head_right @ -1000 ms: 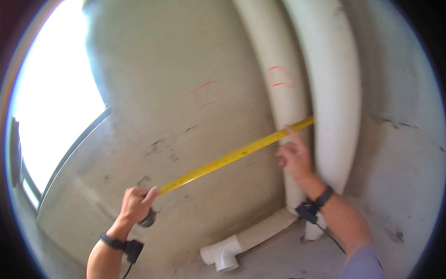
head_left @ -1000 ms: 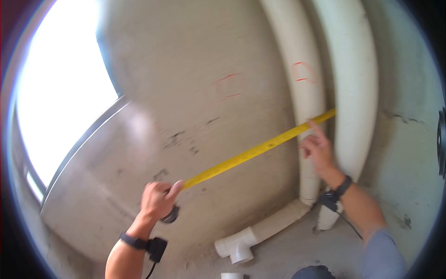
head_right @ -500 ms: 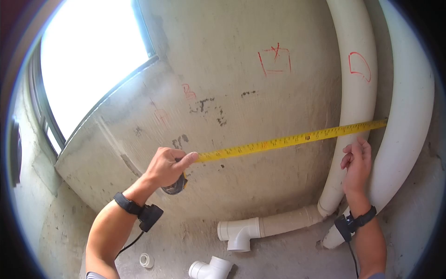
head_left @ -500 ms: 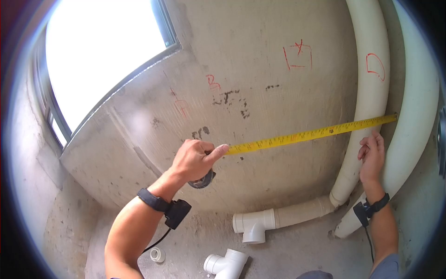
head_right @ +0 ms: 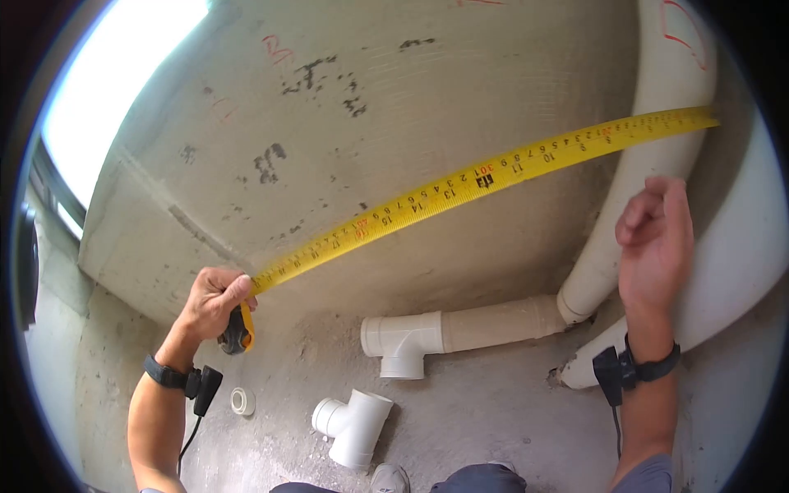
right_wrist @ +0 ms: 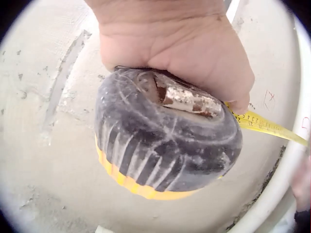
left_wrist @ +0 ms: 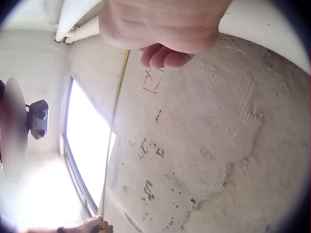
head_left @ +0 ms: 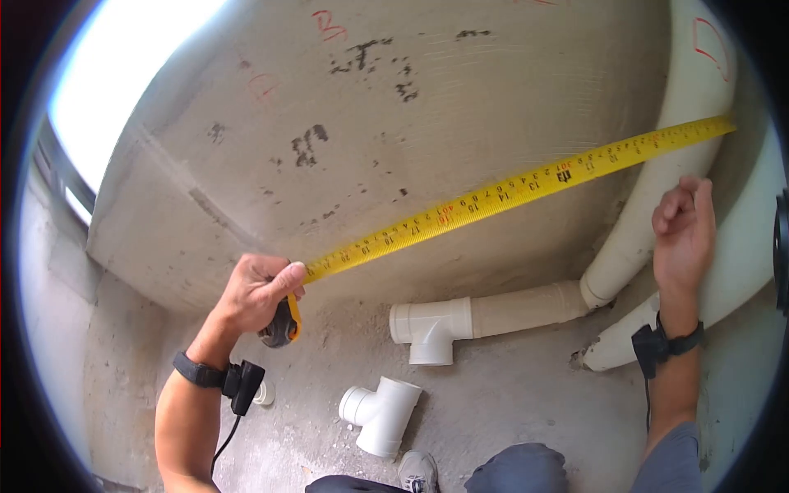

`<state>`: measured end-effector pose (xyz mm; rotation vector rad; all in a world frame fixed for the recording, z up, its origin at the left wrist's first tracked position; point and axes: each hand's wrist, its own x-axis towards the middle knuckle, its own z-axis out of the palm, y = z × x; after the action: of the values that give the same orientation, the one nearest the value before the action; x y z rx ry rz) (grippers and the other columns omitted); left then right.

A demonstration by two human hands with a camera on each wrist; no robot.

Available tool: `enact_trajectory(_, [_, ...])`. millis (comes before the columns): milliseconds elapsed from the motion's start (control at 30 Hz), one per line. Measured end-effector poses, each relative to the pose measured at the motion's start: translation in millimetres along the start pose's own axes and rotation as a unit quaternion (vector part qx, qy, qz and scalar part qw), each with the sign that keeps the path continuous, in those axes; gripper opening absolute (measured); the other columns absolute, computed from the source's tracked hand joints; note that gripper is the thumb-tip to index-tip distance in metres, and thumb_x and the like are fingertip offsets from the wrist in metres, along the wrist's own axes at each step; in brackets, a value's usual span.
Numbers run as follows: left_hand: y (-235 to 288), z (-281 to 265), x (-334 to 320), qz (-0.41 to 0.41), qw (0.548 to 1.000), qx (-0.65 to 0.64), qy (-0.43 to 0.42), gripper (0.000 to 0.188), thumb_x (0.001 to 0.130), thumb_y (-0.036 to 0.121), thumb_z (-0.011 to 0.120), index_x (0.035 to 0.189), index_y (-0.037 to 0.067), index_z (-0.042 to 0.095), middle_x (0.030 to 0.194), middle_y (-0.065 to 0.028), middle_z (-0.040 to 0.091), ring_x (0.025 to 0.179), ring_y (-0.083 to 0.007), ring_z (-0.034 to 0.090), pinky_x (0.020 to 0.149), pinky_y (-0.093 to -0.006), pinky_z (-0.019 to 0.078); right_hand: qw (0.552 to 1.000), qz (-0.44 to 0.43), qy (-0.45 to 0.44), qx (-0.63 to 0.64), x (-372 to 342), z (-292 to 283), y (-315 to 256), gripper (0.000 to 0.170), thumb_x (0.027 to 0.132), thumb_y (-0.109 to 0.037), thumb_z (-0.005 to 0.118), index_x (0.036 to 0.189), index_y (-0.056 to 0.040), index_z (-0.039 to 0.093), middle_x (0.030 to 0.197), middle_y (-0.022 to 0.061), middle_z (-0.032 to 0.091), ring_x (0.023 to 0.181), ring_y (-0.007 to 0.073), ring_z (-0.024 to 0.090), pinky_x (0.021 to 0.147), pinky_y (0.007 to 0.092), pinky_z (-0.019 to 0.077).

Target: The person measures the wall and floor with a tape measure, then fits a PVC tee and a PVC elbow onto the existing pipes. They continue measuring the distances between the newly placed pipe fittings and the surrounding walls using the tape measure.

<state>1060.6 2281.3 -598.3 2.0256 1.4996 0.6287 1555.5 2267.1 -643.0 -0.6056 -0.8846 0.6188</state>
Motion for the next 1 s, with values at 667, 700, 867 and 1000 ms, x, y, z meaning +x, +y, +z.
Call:
enact_trajectory(667, [-51.6, -51.1, -116.7, -0.163, 0.982, -0.083, 0.037, 0.044, 0.095, 0.035, 0.054, 0.072, 0.000, 0.067, 0.067, -0.0045, 0.066, 0.063, -0.0105, 0.059, 0.060, -0.0265, 0.0474, 0.933, 0.207, -0.261, -0.136, -66.1, -13.8, 88.8, 0.007, 0.091, -0.006, 0.058, 0.089, 0.0008, 0.057, 0.066, 0.0024, 0.057, 0.057, 0.0074, 0.054, 0.052, 0.0229, 0.0434])
enact_trajectory(700, [-51.4, -52.3, -116.5, -0.176, 0.980, -0.086, 0.041, 0.044, 0.096, 0.035, 0.053, 0.073, 0.000, 0.067, 0.067, -0.0039, 0.066, 0.063, -0.0095, 0.058, 0.059, -0.0265, 0.0472, 0.928, 0.232, -0.253, -0.147, -65.4, -17.8, 87.4, 0.006, 0.091, -0.005, 0.058, 0.089, 0.0007, 0.057, 0.065, 0.0023, 0.057, 0.057, 0.0073, 0.053, 0.052, 0.0229, 0.0434])
enact_trajectory(867, [-53.3, -53.9, -109.0, -0.191, 0.976, -0.081, 0.071, 0.042, 0.095, 0.034, 0.056, 0.074, 0.000, 0.068, 0.067, -0.0031, 0.065, 0.063, -0.0092, 0.058, 0.061, -0.0263, 0.0477, 0.909, 0.279, -0.265, -0.159, -71.3, -2.7, 92.6, 0.007, 0.091, -0.006, 0.059, 0.088, 0.0003, 0.058, 0.066, 0.0024, 0.058, 0.056, 0.0067, 0.053, 0.052, 0.0225, 0.0436])
enact_trajectory(1000, [-52.9, -60.5, -107.1, -0.170, 0.981, -0.073, 0.059, 0.042, 0.095, 0.034, 0.056, 0.073, 0.001, 0.069, 0.065, -0.0017, 0.064, 0.063, -0.0082, 0.056, 0.060, -0.0268, 0.0464, 0.893, 0.291, -0.315, -0.137, -83.1, 32.4, 98.5, 0.008, 0.091, -0.008, 0.062, 0.091, -0.0002, 0.060, 0.071, 0.0031, 0.060, 0.059, 0.0061, 0.053, 0.052, 0.0216, 0.0445])
